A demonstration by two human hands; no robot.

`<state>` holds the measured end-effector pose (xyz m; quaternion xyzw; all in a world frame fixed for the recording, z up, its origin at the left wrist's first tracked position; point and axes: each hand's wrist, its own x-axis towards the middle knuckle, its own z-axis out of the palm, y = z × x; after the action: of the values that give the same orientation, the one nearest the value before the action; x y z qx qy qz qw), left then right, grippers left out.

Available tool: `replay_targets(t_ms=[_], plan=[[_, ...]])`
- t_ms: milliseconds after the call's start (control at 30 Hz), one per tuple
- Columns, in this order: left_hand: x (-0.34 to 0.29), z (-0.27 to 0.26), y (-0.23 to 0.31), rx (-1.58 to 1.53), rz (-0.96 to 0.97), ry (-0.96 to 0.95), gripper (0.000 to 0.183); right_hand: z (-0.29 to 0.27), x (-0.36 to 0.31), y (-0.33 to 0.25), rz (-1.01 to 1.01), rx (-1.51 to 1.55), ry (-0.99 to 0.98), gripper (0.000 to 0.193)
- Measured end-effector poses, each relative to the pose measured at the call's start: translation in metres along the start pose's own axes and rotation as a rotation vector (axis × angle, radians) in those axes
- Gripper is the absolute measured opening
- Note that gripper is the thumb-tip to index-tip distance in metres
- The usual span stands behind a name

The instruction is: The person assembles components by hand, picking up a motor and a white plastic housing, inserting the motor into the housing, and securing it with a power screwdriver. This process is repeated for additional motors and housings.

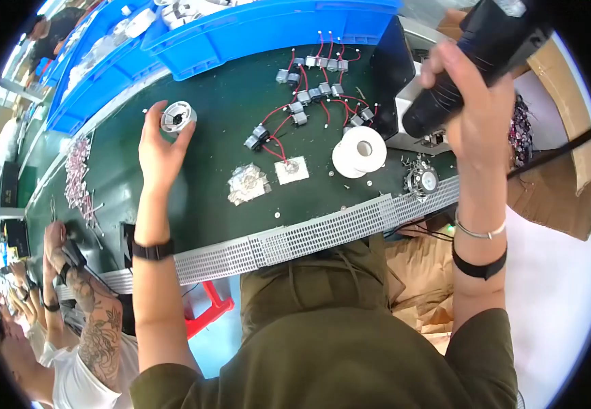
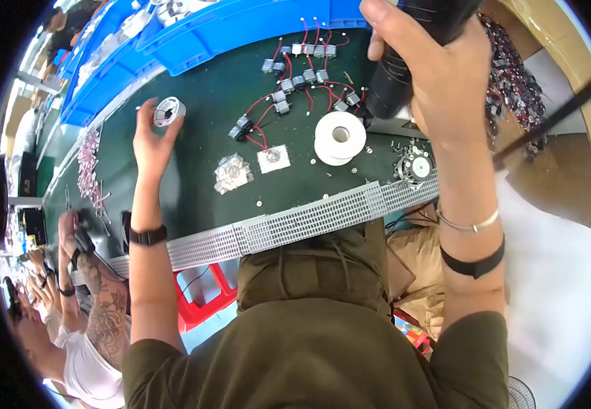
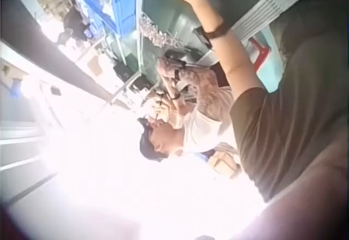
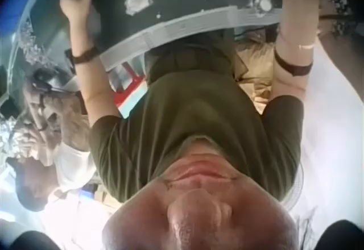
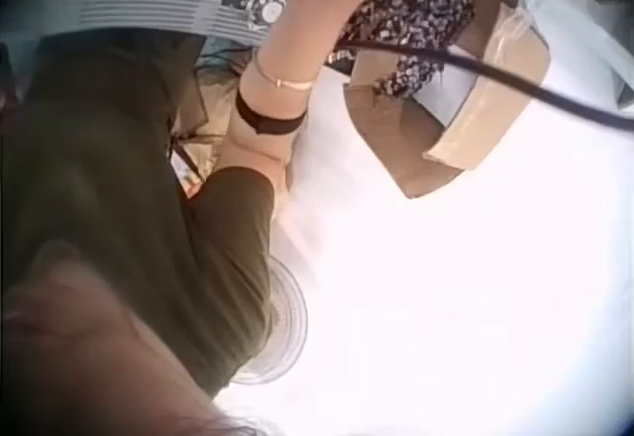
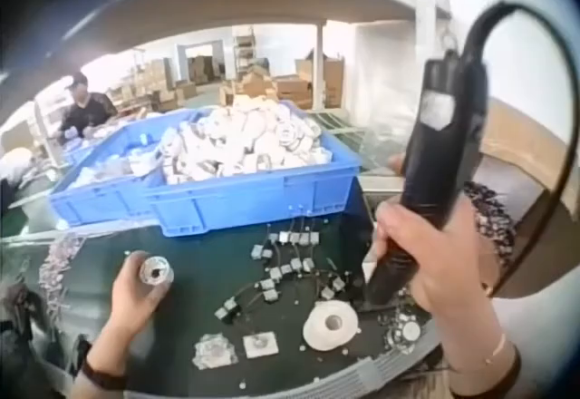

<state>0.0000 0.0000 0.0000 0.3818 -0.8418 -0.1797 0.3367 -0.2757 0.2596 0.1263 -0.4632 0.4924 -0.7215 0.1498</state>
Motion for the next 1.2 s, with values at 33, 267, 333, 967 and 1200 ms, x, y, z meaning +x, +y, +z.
replay_targets(t_ms=[33, 267, 333, 967, 1200], plan=[[0.004, -0.003, -0.011, 0.096, -0.015, -0.032, 0.062, 0.007, 0.003, 0.002, -0.021, -0.015, 0.033, 0.039], [-0.137, -0.079, 0.050, -0.450, -0.271, -0.083, 0.021, -0.021, -0.006, 0.020, -0.341, -0.820, -0.181, 0.060], [-0.227, -0.069, 0.063, -0.639, -0.478, -0.356, 0.010, -0.050, 0.001, 0.016, -0.127, -0.380, -0.022, 0.021], [-0.547, -0.011, 0.139, -0.213, -1.051, -1.394, 0.025, -0.053, 0.055, -0.018, 0.262, -0.108, -0.226, 0.042], [-0.581, -0.101, 0.341, -0.313, -1.365, -1.361, 0.029, -0.052, 0.083, -0.030, 0.355, -0.064, -0.222, 0.047]])
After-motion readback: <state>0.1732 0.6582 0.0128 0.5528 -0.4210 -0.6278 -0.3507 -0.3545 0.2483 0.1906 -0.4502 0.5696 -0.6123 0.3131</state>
